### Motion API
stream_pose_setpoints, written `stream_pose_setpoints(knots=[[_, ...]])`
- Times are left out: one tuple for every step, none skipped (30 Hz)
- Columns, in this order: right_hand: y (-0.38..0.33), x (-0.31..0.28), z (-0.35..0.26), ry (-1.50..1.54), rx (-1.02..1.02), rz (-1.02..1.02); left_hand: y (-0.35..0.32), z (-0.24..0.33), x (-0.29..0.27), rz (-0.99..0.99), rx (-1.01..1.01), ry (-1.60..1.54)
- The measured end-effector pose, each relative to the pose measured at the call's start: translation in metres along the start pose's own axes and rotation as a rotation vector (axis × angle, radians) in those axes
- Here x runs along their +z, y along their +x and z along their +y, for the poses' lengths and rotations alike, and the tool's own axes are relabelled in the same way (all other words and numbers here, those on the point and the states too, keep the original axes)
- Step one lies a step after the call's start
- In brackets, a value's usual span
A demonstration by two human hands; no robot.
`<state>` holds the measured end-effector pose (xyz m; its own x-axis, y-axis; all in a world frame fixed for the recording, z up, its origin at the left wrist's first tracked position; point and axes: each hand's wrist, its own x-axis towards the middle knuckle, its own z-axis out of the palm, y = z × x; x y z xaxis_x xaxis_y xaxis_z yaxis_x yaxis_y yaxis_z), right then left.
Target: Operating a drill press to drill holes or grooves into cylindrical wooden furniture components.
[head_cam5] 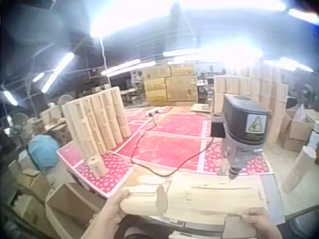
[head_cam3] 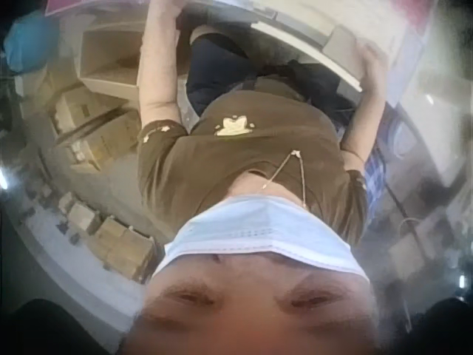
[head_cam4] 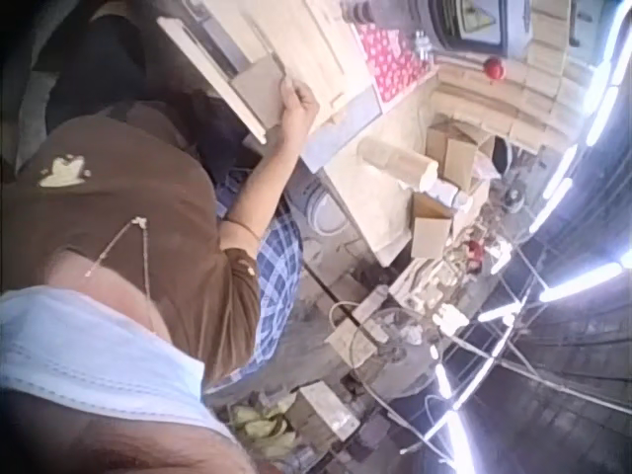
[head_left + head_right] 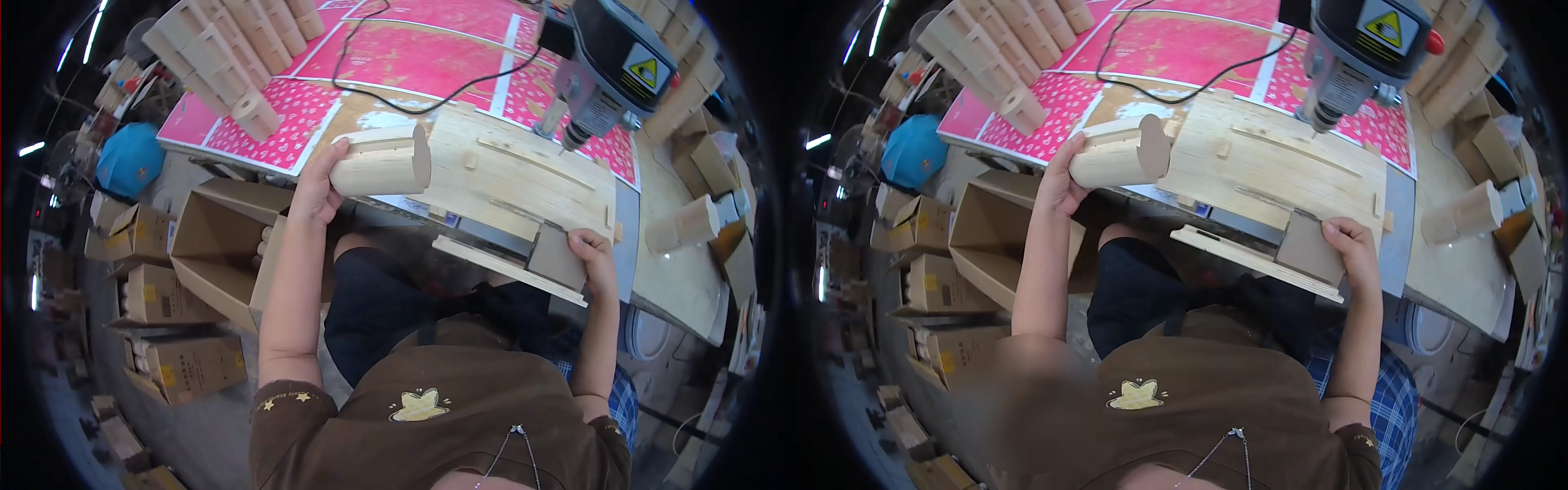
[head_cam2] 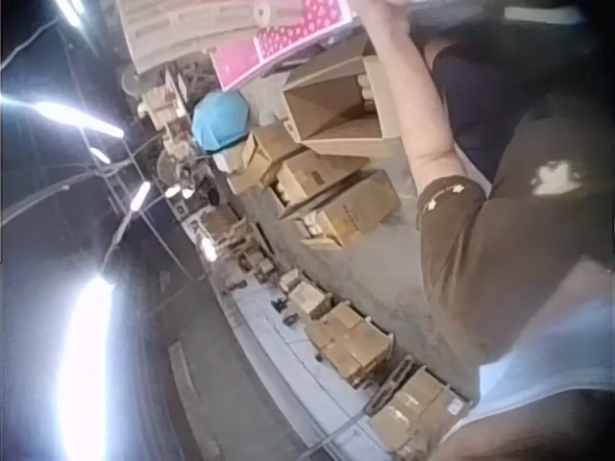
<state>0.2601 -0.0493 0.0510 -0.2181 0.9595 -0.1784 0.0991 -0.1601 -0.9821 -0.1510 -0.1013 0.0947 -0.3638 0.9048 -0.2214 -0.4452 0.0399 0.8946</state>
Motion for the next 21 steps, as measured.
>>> stream_pose_setpoints(knots=[[0.002,0.007,0.002,-0.097,0.022,-0.009,-0.005,0.003,-0.003,0.096,-0.078,-0.037],[0.002,0.013,0.002,-0.194,0.043,-0.012,-0.005,0.001,-0.011,0.117,-0.099,-0.045],[0.001,0.02,-0.001,-0.197,0.038,-0.024,-0.006,0.0,-0.023,0.126,-0.091,-0.05],[-0.002,0.025,-0.006,-0.215,0.028,-0.049,-0.006,0.0,-0.035,0.041,-0.145,-0.094],[-0.004,0.027,-0.01,-0.232,0.019,-0.073,-0.005,-0.001,-0.043,-0.047,-0.199,-0.138],[-0.007,0.028,-0.015,-0.228,-0.018,-0.064,-0.007,-0.001,-0.042,-0.042,-0.193,-0.142],[-0.01,0.027,-0.02,-0.23,-0.023,-0.072,-0.011,-0.002,-0.036,-0.091,-0.196,-0.307],[-0.014,0.023,-0.024,-0.218,-0.05,-0.04,-0.013,-0.003,-0.03,-0.141,-0.196,-0.472],[-0.016,0.021,-0.028,-0.201,-0.081,-0.02,-0.014,-0.004,-0.033,-0.128,-0.177,-0.469],[-0.018,0.018,-0.031,-0.186,-0.108,-0.004,-0.011,-0.01,-0.036,-0.207,-0.149,-0.577],[-0.017,0.014,-0.03,-0.183,-0.118,-0.02,-0.009,-0.013,-0.039,-0.287,-0.117,-0.682],[-0.015,0.008,-0.029,-0.133,-0.122,0.013,-0.009,-0.013,-0.034,-0.32,-0.123,-0.783],[-0.014,0.003,-0.027,-0.084,-0.126,0.043,-0.009,-0.014,-0.036,-0.315,-0.108,-0.782],[-0.01,0.001,-0.026,-0.052,-0.117,0.039,-0.007,-0.016,-0.041,-0.286,-0.093,-0.773],[-0.005,-0.005,-0.02,-0.051,-0.128,0.031,-0.005,-0.016,-0.042,-0.264,-0.081,-0.764],[0.004,-0.011,-0.007,0.001,-0.116,0.047,-0.009,-0.011,-0.038,-0.201,-0.024,-0.676],[0.011,-0.016,0.004,0.053,-0.105,0.063,-0.009,-0.003,-0.037,-0.204,-0.011,-0.676],[0.015,-0.016,0.012,0.056,-0.116,0.05,-0.01,0.006,-0.038,-0.046,0.035,-0.577],[0.016,-0.016,0.019,0.126,-0.077,0.067,-0.012,0.014,-0.04,0.115,0.078,-0.479],[0.017,-0.017,0.024,0.196,-0.035,0.084,-0.012,0.025,-0.041,0.198,0.152,-0.413],[0.019,-0.021,0.028,0.197,-0.043,0.068,-0.008,0.034,-0.052,0.206,0.168,-0.415]])
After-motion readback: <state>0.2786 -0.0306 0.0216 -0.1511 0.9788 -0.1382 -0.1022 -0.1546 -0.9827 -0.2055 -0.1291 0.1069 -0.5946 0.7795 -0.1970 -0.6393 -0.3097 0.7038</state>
